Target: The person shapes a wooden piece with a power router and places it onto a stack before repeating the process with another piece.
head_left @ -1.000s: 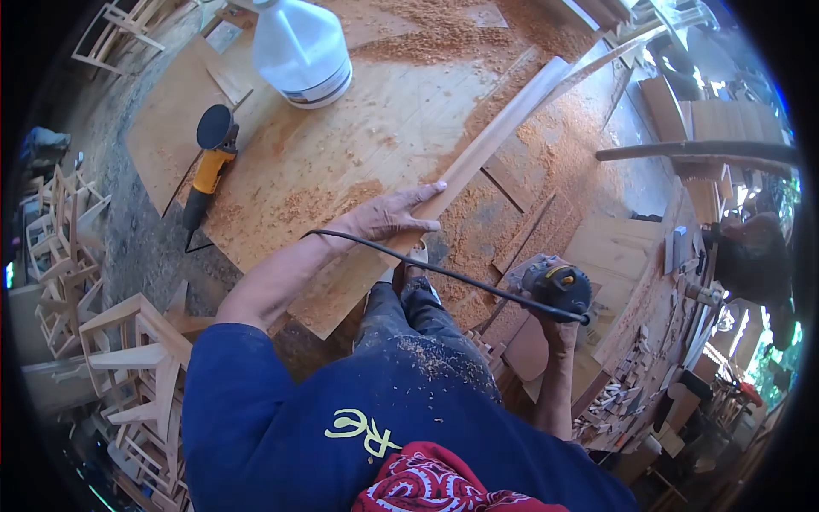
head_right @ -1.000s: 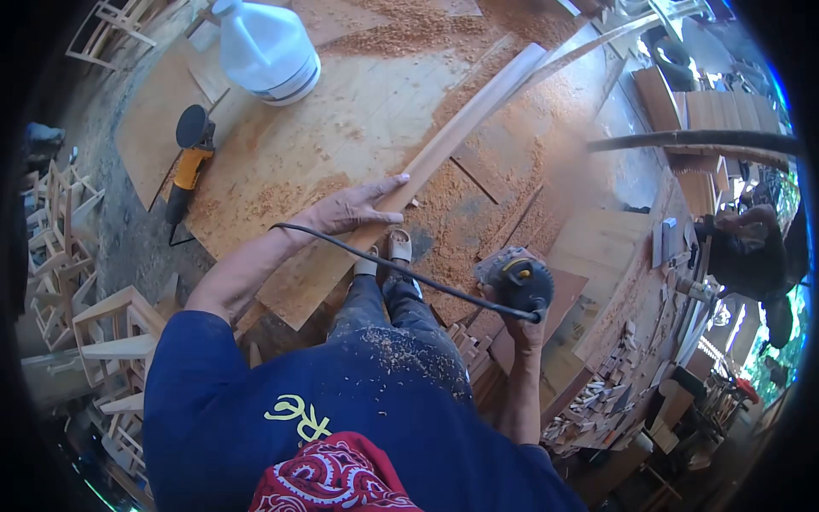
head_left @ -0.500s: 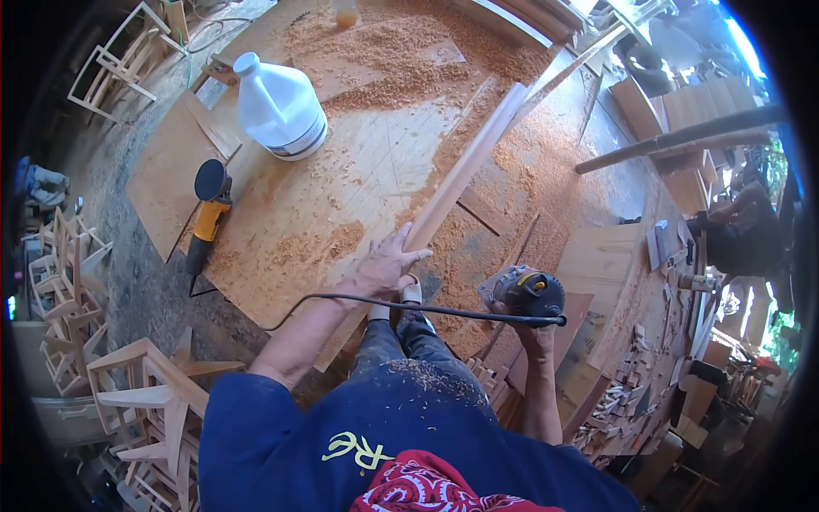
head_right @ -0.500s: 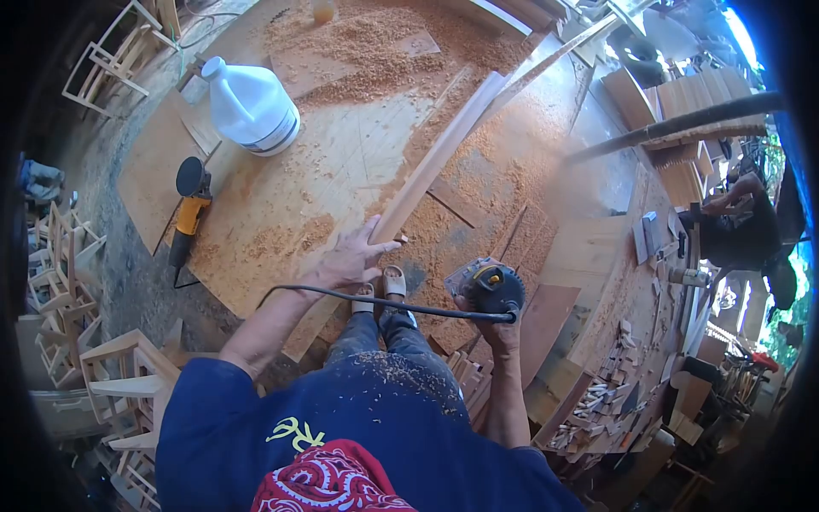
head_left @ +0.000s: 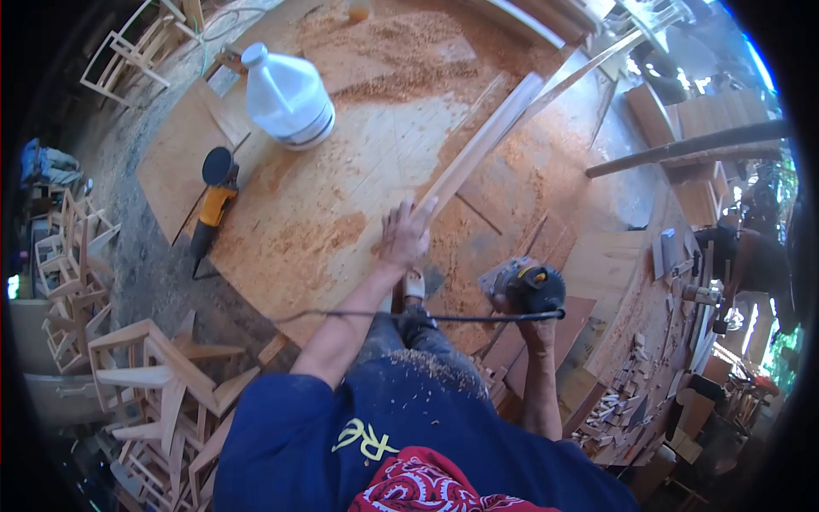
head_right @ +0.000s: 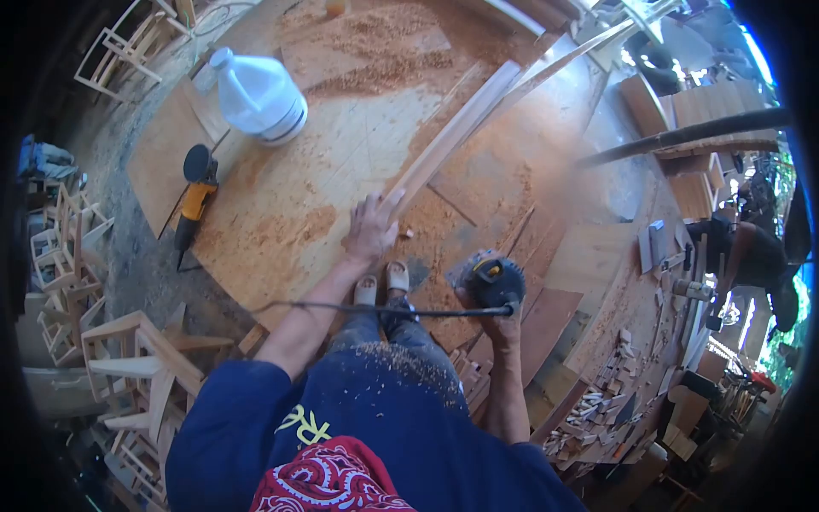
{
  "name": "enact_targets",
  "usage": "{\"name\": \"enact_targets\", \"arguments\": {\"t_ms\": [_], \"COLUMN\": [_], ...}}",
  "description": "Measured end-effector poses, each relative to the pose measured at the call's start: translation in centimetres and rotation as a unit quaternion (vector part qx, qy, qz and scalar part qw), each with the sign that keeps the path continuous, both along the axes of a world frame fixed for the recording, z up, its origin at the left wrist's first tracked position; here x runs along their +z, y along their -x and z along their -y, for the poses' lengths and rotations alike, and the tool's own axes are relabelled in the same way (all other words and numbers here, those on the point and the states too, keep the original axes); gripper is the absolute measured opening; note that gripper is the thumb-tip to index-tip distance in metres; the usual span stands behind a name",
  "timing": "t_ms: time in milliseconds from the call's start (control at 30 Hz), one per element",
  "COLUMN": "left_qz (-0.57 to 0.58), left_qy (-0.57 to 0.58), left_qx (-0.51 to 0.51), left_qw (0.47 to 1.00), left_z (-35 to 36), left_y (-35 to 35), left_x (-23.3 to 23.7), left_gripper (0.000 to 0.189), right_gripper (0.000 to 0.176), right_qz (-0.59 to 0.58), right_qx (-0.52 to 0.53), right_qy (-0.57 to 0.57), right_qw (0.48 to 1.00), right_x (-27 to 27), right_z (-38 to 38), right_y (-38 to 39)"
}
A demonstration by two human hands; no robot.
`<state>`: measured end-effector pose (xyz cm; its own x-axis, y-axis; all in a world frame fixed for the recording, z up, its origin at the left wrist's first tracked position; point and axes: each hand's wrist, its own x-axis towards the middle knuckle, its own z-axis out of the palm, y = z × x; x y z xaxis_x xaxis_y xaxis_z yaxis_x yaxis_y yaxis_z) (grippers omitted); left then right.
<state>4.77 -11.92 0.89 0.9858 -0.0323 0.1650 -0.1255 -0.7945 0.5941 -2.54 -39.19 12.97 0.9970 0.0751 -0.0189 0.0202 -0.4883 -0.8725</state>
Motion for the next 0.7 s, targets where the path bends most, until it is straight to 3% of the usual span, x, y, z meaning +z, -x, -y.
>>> {"name": "enact_targets", "arguments": {"t_ms": [133, 167, 267, 333, 433, 500, 567, 700], "left_qz": [-0.043, -0.068, -0.09, -0.069, -0.066, -0.2, -0.277, -0.271], "left_qy": [-0.018, -0.01, 0.047, 0.113, 0.229, 0.292, 0.34, 0.394], "left_qx": [-0.023, -0.039, -0.1, -0.154, -0.15, -0.087, -0.065, -0.079], "left_qw": [0.999, 0.997, 0.99, 0.979, 0.96, 0.931, 0.896, 0.875], "left_z": [-0.4, -0.6, -1.8, -3.4, -6.6, -8.6, -10.5, -12.4], "left_y": [-1.0, -0.9, -3.3, -4.7, -4.3, -2.2, 0.4, 4.8], "left_x": [0.9, 0.5, -0.8, -1.7, -0.4, -0.4, 1.0, -0.3], "left_gripper": [0.079, 0.077, 0.071, 0.069, 0.069, 0.061, 0.055, 0.054], "right_gripper": [0.06, 0.06, 0.063, 0.064, 0.068, 0.069, 0.071, 0.07], "right_qz": [0.056, 0.098, 0.112, 0.083, 0.076, 0.055, 0.059, 0.081], "right_qx": [0.043, 0.062, 0.057, 0.021, -0.011, -0.034, -0.034, -0.047], "right_qy": [0.022, 0.088, 0.065, -0.008, -0.11, -0.185, -0.18, -0.121], "right_qw": [0.997, 0.989, 0.99, 0.996, 0.991, 0.981, 0.981, 0.988], "right_x": [-0.5, -0.3, -0.2, 0.5, -0.4, -1.2, -2.1, -4.1], "right_z": [-0.7, -1.1, -3.1, -5.3, -8.8, -11.2, -13.2, -16.9], "right_y": [-0.4, -0.2, 0.0, 0.3, 1.1, 1.9, 2.7, 4.9]}}
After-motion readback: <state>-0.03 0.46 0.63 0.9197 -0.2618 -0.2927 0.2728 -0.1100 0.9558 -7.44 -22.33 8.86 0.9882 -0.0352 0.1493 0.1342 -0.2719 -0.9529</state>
